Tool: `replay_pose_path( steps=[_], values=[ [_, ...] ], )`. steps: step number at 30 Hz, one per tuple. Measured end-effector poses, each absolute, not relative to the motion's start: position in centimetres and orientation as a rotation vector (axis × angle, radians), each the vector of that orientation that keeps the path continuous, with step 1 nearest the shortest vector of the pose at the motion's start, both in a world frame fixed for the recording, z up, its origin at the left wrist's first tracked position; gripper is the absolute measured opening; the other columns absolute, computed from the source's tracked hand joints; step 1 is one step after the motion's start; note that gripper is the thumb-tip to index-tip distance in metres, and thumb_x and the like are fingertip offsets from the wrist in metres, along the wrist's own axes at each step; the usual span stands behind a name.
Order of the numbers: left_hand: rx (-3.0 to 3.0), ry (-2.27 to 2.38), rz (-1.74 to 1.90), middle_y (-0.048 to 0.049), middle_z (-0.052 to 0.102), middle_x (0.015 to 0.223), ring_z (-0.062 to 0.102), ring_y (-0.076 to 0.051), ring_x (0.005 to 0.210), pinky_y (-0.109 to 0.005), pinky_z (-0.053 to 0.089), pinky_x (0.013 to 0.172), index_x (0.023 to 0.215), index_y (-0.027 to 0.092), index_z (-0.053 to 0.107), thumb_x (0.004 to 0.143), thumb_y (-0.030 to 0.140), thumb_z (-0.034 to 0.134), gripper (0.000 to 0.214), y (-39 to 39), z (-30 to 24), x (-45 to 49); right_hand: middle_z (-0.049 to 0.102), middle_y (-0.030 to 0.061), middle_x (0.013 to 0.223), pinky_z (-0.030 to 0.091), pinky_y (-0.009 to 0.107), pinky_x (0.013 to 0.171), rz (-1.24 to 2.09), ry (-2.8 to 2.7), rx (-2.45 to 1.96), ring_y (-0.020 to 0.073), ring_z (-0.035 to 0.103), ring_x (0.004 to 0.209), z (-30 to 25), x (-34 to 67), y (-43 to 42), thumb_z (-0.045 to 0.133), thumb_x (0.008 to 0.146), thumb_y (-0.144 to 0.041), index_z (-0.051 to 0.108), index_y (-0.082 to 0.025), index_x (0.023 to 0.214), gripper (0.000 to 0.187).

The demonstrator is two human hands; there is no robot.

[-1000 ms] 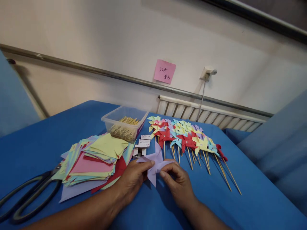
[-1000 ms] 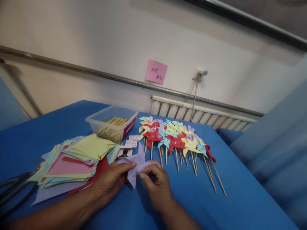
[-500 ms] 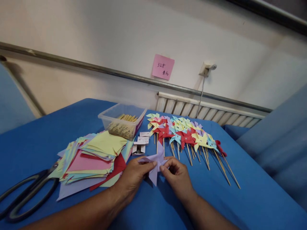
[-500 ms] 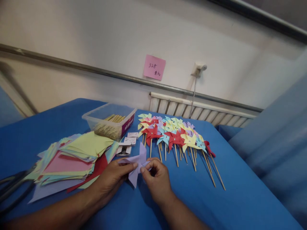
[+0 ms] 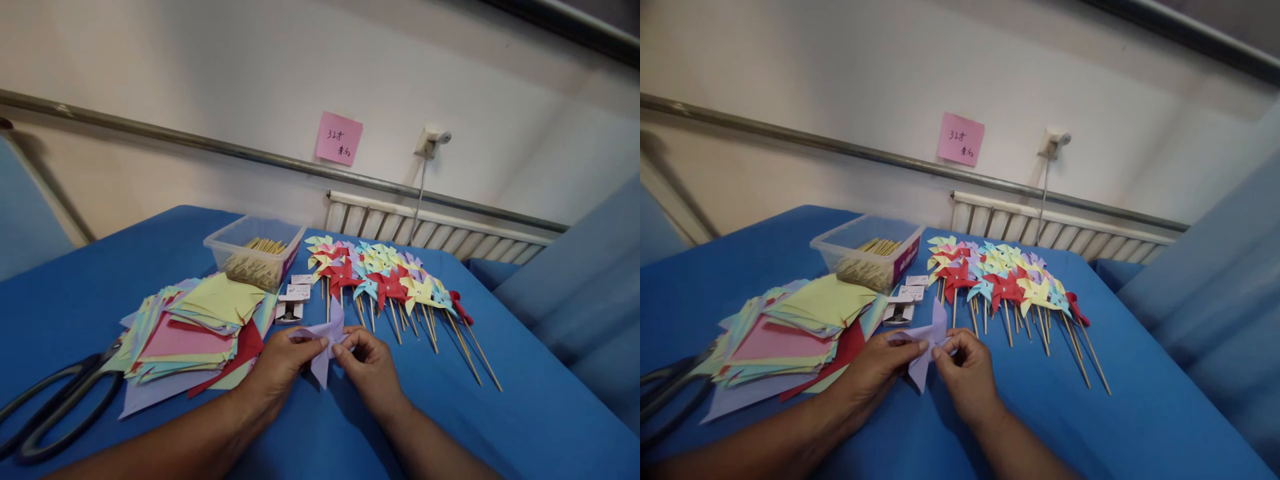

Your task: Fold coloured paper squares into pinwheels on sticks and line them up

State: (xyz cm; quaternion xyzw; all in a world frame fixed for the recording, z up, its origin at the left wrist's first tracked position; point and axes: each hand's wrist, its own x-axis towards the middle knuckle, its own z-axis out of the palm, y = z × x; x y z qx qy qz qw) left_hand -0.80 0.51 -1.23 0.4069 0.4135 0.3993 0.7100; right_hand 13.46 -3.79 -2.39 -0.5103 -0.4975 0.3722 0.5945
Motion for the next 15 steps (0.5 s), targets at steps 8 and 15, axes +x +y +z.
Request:
replay_pose_path(
  steps=[8, 15],
  values=[
    [0.895, 0.89, 0.858, -0.0068, 0.072, 0.072, 0.062, -0.016, 0.064, -0.026, 0.046, 0.062, 0.078, 0.013, 0.074, 0.063, 0.026, 0.076, 0.02, 0.38, -0.72, -0.72, 0.063, 0.0055, 0.087, 0.043, 0.028, 0.07, 0.895, -1.117, -1.164, 0.0169, 0.057, 0.078, -2.53, 13.41, -3.72, 0.069, 0.071, -0.028, 0.059, -0.018, 0.06, 0.018],
    [0.902, 0.916, 0.873, -0.0049, 0.072, 0.07, 0.062, -0.015, 0.062, -0.025, 0.045, 0.062, 0.078, 0.014, 0.074, 0.062, 0.024, 0.076, 0.019, 0.44, -0.91, -0.75, 0.062, 0.0059, 0.087, 0.042, 0.029, 0.071, 0.893, -1.123, -1.164, 0.0181, 0.056, 0.081, -2.72, 13.34, -3.65, 0.068, 0.073, -0.026, 0.058, -0.018, 0.061, 0.017]
  ],
)
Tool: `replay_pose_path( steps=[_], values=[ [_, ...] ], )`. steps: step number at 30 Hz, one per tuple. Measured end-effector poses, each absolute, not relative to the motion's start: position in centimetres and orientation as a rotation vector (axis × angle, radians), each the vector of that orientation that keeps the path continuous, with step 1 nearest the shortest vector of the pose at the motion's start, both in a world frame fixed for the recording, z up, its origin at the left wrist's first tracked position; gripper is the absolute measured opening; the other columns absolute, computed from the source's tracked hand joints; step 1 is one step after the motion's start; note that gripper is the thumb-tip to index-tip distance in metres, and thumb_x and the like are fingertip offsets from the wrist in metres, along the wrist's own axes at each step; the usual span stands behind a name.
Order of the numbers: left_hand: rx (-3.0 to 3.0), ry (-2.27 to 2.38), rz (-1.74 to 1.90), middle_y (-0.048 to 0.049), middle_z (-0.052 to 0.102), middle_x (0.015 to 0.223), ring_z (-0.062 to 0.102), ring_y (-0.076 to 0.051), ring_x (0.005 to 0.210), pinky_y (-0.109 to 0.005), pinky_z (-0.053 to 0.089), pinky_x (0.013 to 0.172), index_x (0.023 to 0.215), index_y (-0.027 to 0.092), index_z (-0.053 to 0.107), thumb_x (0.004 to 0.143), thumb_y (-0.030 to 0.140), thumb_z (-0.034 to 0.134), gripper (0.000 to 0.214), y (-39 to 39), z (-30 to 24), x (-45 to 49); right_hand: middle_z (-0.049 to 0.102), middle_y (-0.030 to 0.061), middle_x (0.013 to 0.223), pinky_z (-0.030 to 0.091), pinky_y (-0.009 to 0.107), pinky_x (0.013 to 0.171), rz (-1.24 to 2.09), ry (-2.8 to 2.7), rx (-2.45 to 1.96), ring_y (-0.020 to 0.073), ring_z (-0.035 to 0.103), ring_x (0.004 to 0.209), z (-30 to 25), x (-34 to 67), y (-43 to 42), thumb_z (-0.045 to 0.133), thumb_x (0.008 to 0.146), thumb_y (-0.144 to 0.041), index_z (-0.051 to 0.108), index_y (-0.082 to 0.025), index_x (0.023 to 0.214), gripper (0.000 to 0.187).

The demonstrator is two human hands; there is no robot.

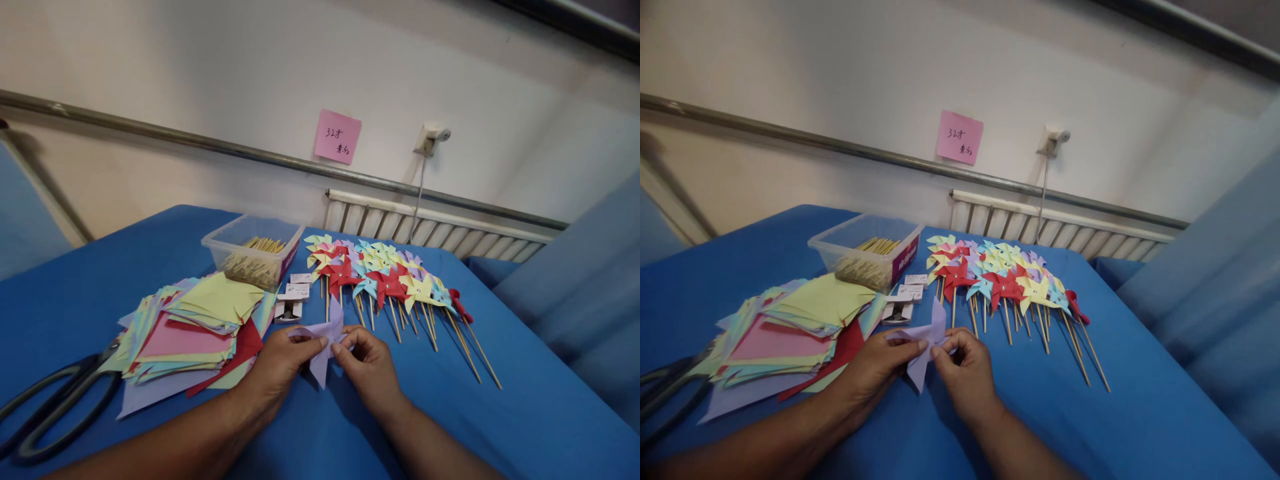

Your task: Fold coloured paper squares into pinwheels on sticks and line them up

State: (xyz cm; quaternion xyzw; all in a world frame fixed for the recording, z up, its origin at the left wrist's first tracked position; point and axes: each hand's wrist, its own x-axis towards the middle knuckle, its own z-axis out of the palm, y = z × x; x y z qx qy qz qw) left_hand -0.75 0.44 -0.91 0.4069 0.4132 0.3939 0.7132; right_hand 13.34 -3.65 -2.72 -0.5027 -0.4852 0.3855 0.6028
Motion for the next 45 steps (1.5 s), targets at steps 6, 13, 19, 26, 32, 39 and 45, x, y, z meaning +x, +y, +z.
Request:
replay_pose_path(
  steps=[6, 13, 19, 26, 32, 39, 45],
  values=[
    [0.937, 0.919, 0.892, -0.0051, 0.072, 0.07, 0.062, -0.016, 0.063, -0.025, 0.046, 0.062, 0.077, 0.015, 0.074, 0.062, 0.024, 0.076, 0.018, 0.4, -1.0, -0.8, 0.063, 0.0058, 0.089, 0.045, 0.029, 0.07, 0.941, -1.112, -1.134, 0.0176, 0.058, 0.079, -2.9, 13.3, -3.8, 0.07, 0.073, -0.029, 0.059, -0.018, 0.064, 0.018],
    [0.948, 0.906, 0.841, -0.0078, 0.073, 0.075, 0.066, -0.022, 0.071, -0.032, 0.048, 0.072, 0.084, 0.014, 0.074, 0.061, 0.023, 0.075, 0.024, 0.3, -0.4, -0.9, 0.066, 0.0047, 0.088, 0.049, 0.029, 0.066, 1.104, -0.913, -1.043, 0.0174, 0.06, 0.076, -2.6, 14.2, -3.5, 0.076, 0.067, -0.031, 0.057, -0.019, 0.1, 0.039],
    [1.072, 0.956, 0.772, -0.0051, 0.071, 0.066, 0.061, -0.019, 0.061, -0.026, 0.046, 0.058, 0.072, 0.015, 0.073, 0.059, 0.022, 0.074, 0.015, 0.1, -0.2, -1.0, 0.066, 0.0004, 0.077, 0.045, 0.024, 0.062, 1.323, -0.982, -0.911, 0.0137, 0.06, 0.066, -1.6, 14.0, -3.9, 0.076, 0.068, -0.03, 0.056, -0.019, 0.096, 0.036],
    [1.099, 0.985, 0.769, -0.0031, 0.069, 0.061, 0.059, -0.018, 0.055, -0.025, 0.044, 0.051, 0.072, 0.015, 0.073, 0.055, 0.024, 0.075, 0.02, -0.2, 0.0, -0.8, 0.065, -0.0022, 0.069, 0.042, 0.02, 0.054, 1.319, -0.989, -0.995, 0.0109, 0.057, 0.058, -1.7, 13.9, -4.0, 0.077, 0.064, -0.028, 0.057, -0.019, 0.087, 0.031],
    [1.022, 0.949, 0.874, -0.0022, 0.068, 0.058, 0.063, -0.021, 0.059, -0.026, 0.045, 0.051, 0.079, 0.016, 0.073, 0.051, 0.031, 0.078, 0.033, -0.5, 0.2, -0.3, 0.067, -0.0007, 0.07, 0.045, 0.022, 0.057, 1.312, -0.914, -0.989, 0.0119, 0.059, 0.059, -2.2, 13.9, -3.6, 0.079, 0.061, -0.029, 0.055, -0.018, 0.086, 0.037],
    [1.0, 0.93, 0.882, -0.0022, 0.069, 0.062, 0.064, -0.021, 0.06, -0.026, 0.047, 0.052, 0.078, 0.016, 0.071, 0.048, 0.031, 0.08, 0.034, -0.5, 0.0, -0.1, 0.068, 0.0006, 0.074, 0.046, 0.023, 0.06, 1.292, -0.829, -0.982, 0.0129, 0.061, 0.063, -3.0, 13.8, -3.5, 0.08, 0.06, -0.03, 0.055, -0.017, 0.09, 0.041],
    [0.997, 0.893, 0.839, -0.0018, 0.07, 0.065, 0.061, -0.015, 0.058, -0.023, 0.046, 0.054, 0.072, 0.016, 0.069, 0.052, 0.024, 0.079, 0.024, -0.5, -0.1, -0.3, 0.067, 0.0001, 0.072, 0.045, 0.022, 0.059, 1.253, -0.926, -1.038, 0.0121, 0.058, 0.063, -2.9, 13.8, -3.9, 0.079, 0.062, -0.03, 0.056, -0.017, 0.09, 0.038]
  ],
)
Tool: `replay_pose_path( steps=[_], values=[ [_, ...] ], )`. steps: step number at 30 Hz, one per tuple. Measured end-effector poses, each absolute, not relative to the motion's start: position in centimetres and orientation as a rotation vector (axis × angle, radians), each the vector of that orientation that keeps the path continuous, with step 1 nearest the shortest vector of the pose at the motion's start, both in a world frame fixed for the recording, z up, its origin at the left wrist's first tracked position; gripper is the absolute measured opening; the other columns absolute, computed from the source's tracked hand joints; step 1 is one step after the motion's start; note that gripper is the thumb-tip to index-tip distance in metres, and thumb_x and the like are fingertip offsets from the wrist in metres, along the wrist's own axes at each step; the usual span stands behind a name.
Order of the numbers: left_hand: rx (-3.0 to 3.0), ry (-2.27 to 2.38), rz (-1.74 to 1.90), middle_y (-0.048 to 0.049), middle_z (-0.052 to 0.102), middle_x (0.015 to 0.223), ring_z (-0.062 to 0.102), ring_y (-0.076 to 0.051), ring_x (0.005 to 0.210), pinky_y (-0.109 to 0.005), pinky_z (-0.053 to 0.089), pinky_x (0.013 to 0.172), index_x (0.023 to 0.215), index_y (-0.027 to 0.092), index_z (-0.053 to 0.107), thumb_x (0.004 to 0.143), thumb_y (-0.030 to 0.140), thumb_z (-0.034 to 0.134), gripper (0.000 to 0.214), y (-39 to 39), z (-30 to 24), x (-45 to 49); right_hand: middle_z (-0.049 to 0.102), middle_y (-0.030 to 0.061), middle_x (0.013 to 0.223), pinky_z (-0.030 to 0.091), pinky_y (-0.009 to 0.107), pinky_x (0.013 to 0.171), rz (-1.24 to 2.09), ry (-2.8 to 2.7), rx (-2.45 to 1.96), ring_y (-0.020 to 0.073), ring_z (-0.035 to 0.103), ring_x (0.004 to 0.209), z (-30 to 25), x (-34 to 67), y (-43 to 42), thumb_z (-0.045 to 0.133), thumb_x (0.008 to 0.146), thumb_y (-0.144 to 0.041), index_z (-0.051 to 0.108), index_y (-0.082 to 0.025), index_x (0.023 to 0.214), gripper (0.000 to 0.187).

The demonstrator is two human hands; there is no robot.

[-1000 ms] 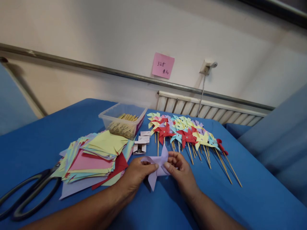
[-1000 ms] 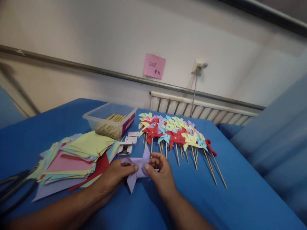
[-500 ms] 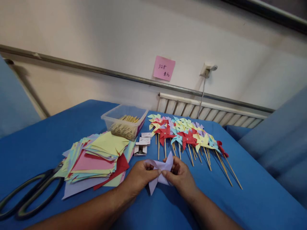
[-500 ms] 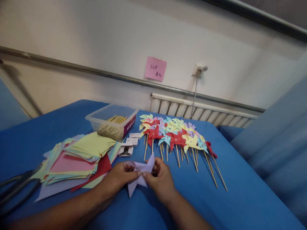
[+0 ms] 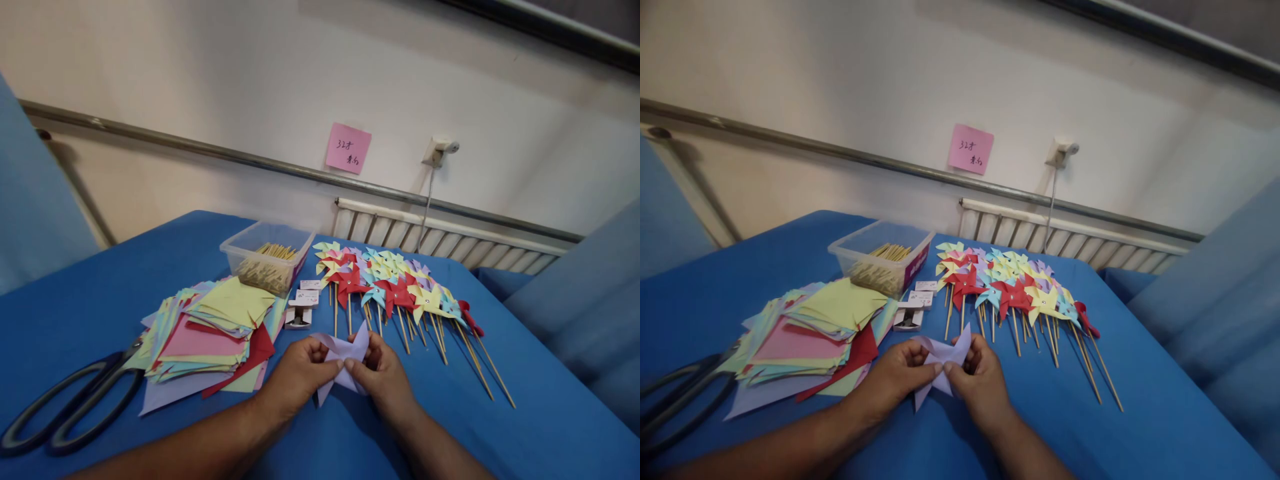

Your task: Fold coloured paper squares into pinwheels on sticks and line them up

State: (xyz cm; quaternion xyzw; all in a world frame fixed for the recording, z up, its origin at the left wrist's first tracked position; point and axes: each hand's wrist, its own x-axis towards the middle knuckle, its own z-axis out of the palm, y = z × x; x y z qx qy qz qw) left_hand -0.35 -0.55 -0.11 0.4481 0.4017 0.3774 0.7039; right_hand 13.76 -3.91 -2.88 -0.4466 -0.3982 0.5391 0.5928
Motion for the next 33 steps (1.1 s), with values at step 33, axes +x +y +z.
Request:
replay_pose_path(
  steps=[33],
  values=[
    [0.746, 0.911, 1.365, -0.0037, 0.07, 0.058, 0.063, -0.014, 0.052, -0.023, 0.052, 0.056, 0.069, 0.01, 0.068, 0.055, 0.014, 0.075, 0.016, 3.3, 4.2, -6.4, 0.068, 0.0073, 0.095, 0.043, 0.027, 0.076, 0.185, -2.055, -1.627, 0.0203, 0.062, 0.089, -1.4, 7.4, 4.1, 0.048, 0.087, -0.021, 0.069, -0.022, 0.094, 0.023]
  ],
)
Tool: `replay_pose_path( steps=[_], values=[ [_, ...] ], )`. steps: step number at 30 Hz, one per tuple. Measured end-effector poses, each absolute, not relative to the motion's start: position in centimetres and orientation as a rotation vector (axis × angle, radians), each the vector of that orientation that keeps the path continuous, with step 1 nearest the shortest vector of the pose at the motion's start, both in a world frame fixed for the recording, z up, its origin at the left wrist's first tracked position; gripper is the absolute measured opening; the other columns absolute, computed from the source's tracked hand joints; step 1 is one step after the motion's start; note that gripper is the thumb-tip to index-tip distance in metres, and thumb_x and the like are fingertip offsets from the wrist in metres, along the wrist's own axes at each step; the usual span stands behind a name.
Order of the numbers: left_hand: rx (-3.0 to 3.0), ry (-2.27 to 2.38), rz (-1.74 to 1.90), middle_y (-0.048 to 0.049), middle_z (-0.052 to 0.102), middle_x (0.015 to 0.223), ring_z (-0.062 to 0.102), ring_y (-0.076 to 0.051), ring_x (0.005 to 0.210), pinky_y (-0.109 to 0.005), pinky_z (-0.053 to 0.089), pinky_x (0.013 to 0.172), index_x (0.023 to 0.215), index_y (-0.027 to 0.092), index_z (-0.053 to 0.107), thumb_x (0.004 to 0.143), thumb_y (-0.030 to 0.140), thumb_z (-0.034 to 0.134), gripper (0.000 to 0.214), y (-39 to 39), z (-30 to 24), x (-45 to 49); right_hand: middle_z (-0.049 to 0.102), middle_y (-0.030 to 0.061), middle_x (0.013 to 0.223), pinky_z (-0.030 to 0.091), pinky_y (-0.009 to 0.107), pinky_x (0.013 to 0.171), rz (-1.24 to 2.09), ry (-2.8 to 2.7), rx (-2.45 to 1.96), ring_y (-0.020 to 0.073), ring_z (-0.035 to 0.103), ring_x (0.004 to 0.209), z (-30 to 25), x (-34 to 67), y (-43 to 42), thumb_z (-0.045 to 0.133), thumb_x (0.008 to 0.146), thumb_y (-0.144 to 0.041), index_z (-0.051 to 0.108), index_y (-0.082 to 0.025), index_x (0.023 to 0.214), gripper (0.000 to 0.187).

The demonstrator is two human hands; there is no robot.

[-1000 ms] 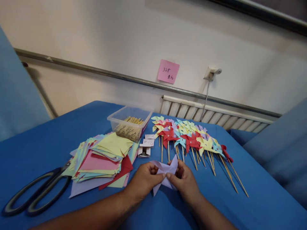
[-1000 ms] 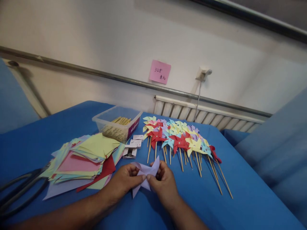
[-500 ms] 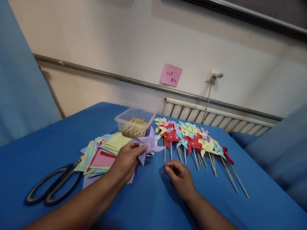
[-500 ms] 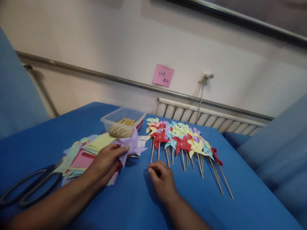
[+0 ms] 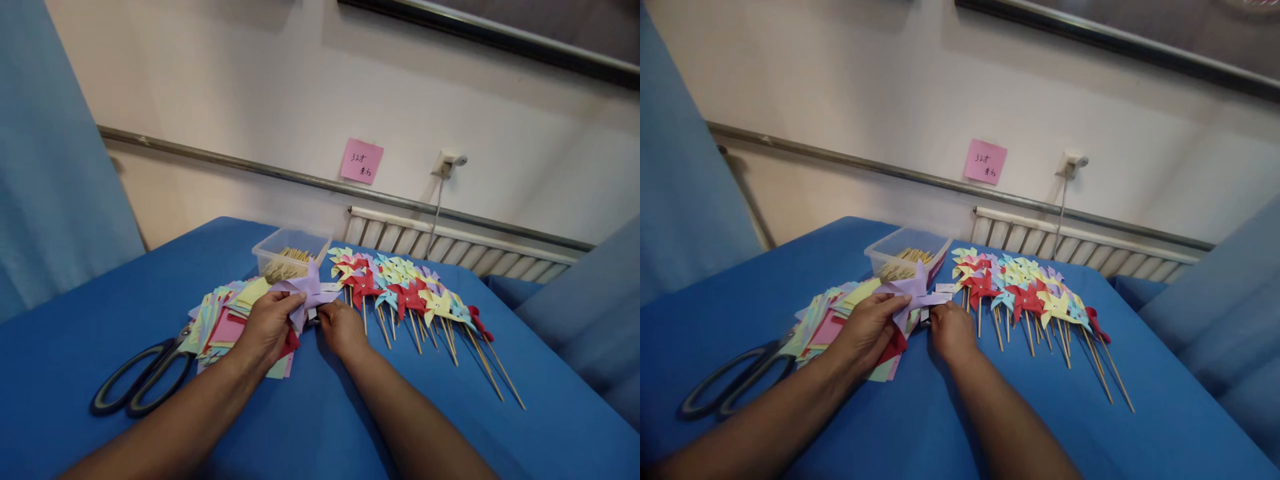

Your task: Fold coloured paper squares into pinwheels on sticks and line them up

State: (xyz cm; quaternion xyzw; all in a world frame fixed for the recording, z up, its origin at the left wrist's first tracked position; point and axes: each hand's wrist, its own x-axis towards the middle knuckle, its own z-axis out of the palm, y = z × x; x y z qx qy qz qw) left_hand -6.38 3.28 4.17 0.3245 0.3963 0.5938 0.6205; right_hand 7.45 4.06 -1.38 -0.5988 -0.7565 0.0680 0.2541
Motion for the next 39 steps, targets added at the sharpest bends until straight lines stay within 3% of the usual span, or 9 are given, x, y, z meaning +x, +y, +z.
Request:
replay_pose_path(
  steps=[4, 9, 20, 30, 39],
  values=[
    [0.74, 0.89, 1.354, -0.0052, 0.071, 0.062, 0.065, -0.016, 0.055, -0.025, 0.053, 0.059, 0.073, 0.01, 0.069, 0.056, 0.013, 0.074, 0.019, 3.3, 4.3, -6.5, 0.07, 0.007, 0.094, 0.043, 0.029, 0.073, 0.212, -2.132, -1.676, 0.0228, 0.063, 0.087, -0.7, 7.3, 5.2, 0.053, 0.082, -0.022, 0.07, -0.023, 0.093, 0.021],
    [0.735, 0.931, 1.361, -0.0049, 0.071, 0.061, 0.065, -0.015, 0.054, -0.024, 0.052, 0.057, 0.067, 0.01, 0.068, 0.055, 0.013, 0.074, 0.014, 3.5, 3.8, -6.5, 0.069, 0.0075, 0.105, 0.044, 0.033, 0.08, 0.23, -2.163, -1.687, 0.0259, 0.061, 0.098, -0.3, 6.8, 6.6, 0.058, 0.077, -0.021, 0.067, -0.024, 0.106, 0.031],
    [0.851, 0.932, 1.297, -0.0047, 0.069, 0.061, 0.063, -0.014, 0.053, -0.022, 0.05, 0.051, 0.069, 0.01, 0.068, 0.062, 0.018, 0.073, 0.011, 3.5, 2.8, -6.7, 0.065, 0.0074, 0.116, 0.043, 0.032, 0.087, 0.206, -2.138, -1.674, 0.0246, 0.058, 0.107, -0.6, 6.6, 6.1, 0.05, 0.083, -0.017, 0.061, -0.024, 0.117, 0.037],
    [0.805, 0.922, 1.315, -0.005, 0.07, 0.062, 0.063, -0.014, 0.053, -0.021, 0.051, 0.053, 0.068, 0.01, 0.068, 0.059, 0.014, 0.074, 0.012, 3.6, 3.3, -6.6, 0.068, 0.0067, 0.109, 0.045, 0.03, 0.076, 0.269, -2.091, -1.673, 0.0232, 0.063, 0.095, 0.0, 7.4, 5.2, 0.046, 0.09, -0.025, 0.061, -0.027, 0.113, 0.028],
    [0.824, 0.932, 1.319, -0.0038, 0.069, 0.061, 0.063, -0.014, 0.053, -0.023, 0.051, 0.054, 0.07, 0.011, 0.067, 0.061, 0.017, 0.074, 0.012, 3.4, 3.2, -6.7, 0.069, 0.0093, 0.093, 0.04, 0.026, 0.064, 0.314, -1.953, -1.738, 0.0209, 0.064, 0.083, 0.0, 7.3, 5.3, 0.045, 0.088, -0.019, 0.06, -0.017, 0.099, 0.019]
  ],
)
